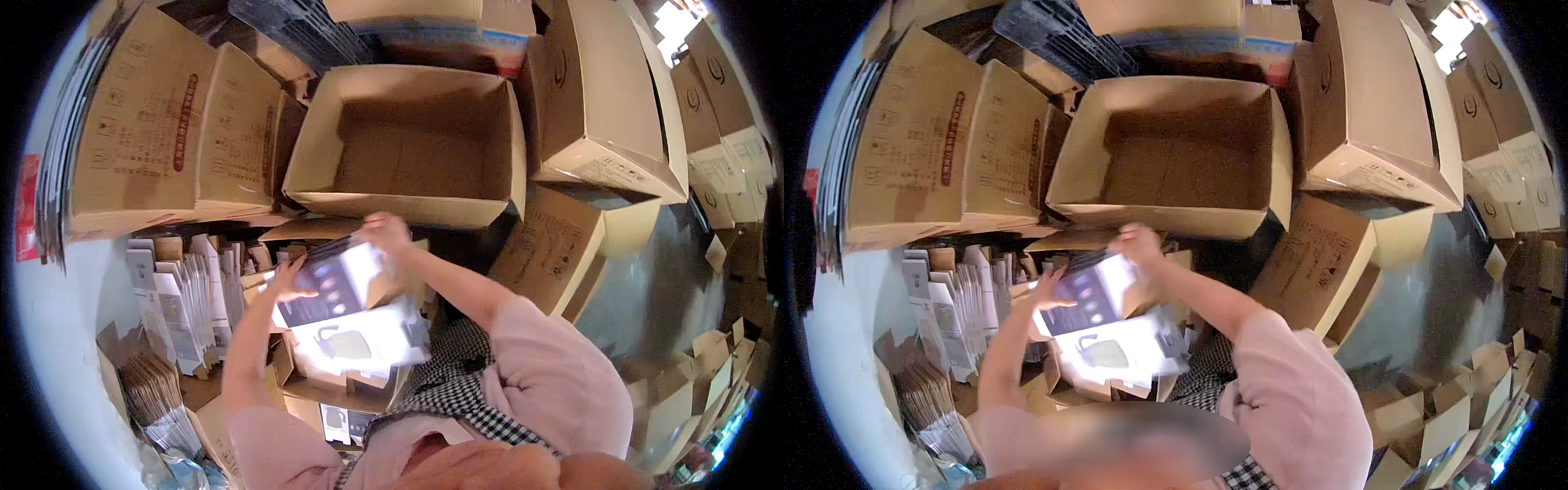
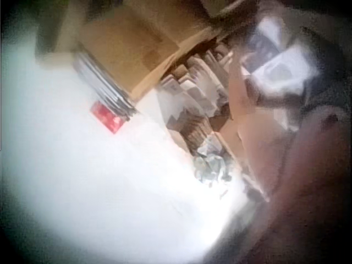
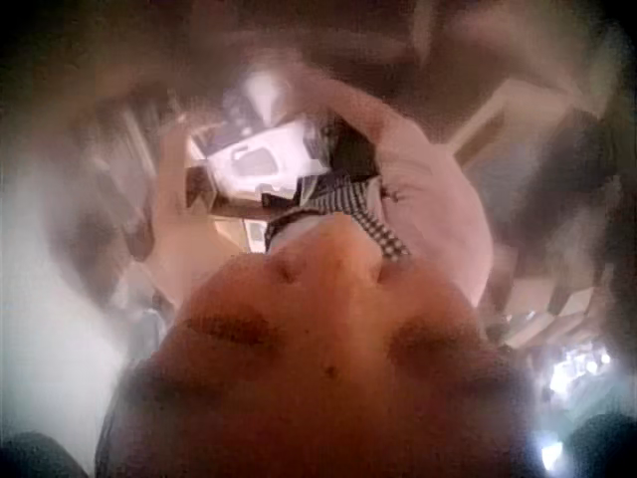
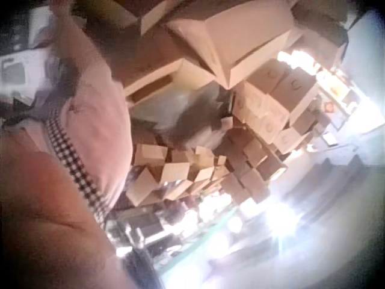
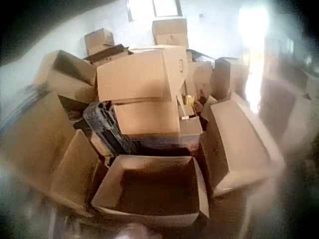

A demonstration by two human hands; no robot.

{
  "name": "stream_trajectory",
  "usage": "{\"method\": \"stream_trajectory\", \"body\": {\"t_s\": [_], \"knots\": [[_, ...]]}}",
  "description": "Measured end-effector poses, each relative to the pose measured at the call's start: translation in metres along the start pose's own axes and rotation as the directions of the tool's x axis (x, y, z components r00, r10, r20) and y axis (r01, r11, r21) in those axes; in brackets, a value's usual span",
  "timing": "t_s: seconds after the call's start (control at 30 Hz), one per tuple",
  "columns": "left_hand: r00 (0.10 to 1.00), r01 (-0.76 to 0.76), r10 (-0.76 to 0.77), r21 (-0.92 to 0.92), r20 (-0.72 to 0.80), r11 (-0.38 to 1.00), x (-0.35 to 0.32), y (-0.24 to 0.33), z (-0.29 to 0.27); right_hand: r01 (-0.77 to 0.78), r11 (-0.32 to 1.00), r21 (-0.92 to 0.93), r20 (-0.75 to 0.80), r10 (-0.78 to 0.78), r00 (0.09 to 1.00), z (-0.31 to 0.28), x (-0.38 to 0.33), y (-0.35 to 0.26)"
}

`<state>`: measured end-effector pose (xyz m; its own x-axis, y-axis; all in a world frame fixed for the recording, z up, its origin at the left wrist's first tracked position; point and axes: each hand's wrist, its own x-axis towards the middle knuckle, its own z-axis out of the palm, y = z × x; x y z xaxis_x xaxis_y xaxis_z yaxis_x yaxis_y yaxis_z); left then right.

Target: The person puts plastic-wrapped flasks into individual boxes, closes the lids, and then packs the boxed flasks into a larger cardboard carton.

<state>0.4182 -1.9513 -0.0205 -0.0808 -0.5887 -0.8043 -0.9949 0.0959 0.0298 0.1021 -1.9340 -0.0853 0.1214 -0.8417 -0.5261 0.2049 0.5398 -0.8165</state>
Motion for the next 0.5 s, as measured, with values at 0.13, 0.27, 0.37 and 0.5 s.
{"method": "stream_trajectory", "body": {"t_s": [0.13, 0.27, 0.37, 0.5], "knots": [[0.981, -0.072, 0.074, 0.016, -0.177, 0.997, -0.005, -0.009, 0.065, -0.034, 0.857, 0.514, -0.53, 0.348, 0.773, -0.126, -0.054, 0.019], [0.973, -0.132, 0.143, 0.072, -0.182, 0.989, -0.015, 0.014, 0.065, 0.021, 0.701, 0.713, -0.412, 0.395, 0.821, -0.197, -0.018, 0.026], [0.933, -0.198, 0.172, -0.051, -0.316, 0.979, -0.008, 0.041, 0.046, 0.168, 0.532, 0.83, -0.471, 0.507, 0.722, -0.228, 0.022, 0.051], [0.83, -0.275, -0.108, -0.571, -0.546, 0.774, -0.014, 0.043, 0.062, 0.045, 0.769, 0.638, -0.554, 0.418, 0.72, -0.178, -0.023, 0.002]]}}
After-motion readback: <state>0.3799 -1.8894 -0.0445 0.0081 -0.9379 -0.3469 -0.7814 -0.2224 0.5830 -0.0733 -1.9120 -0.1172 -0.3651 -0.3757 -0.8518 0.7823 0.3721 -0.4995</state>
